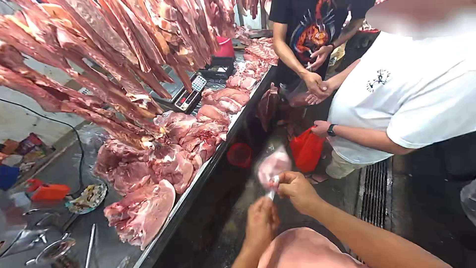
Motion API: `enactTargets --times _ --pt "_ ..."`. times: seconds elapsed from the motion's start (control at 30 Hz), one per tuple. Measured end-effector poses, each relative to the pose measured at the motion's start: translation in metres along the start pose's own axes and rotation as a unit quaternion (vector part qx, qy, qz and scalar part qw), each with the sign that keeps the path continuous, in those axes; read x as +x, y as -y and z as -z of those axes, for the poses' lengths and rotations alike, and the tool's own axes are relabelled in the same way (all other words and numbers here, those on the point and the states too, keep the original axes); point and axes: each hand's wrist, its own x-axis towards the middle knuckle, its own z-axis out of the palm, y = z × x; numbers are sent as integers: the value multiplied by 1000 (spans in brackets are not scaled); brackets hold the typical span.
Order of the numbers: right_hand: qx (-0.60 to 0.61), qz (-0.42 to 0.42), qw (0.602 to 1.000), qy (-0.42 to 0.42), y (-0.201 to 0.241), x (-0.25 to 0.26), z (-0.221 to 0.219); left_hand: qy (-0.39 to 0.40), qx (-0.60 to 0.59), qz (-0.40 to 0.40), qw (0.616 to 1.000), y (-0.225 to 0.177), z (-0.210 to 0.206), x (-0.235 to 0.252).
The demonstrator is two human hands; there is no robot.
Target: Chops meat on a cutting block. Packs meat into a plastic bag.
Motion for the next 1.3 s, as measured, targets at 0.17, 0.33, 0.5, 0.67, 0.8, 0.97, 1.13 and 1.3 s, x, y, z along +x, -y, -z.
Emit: enactTargets --times 0.17,0.33,0.5,0.67,0.8,0.97,1.13,1.3 --pt "-450 81 889 15 -4 43 39 79 359 2 930 -63 9 149" --pt "-491 27 870 34 -22 83 67 212 592 102 771 -60 -6 238" --pt "-491 -40 864 100 -49 109 55 225 490 328 776 -33 37 273" --pt "-446 -63 883 130 -64 143 73 105 332 368 862 4 70 296" --pt "-253 -129 957 54 -67 186 99 -5 108 384 917 18 75 318" --pt "-146 -193 964 -112 -10 258 104 255 370 133 884 -13 71 375" --pt "-268 -48 947 -172 75 302 123 314 517 -116 788 -54 28 471" --pt "-377 -34 874 -304 30 337 171 357 558 -152 733 -95 -16 533"
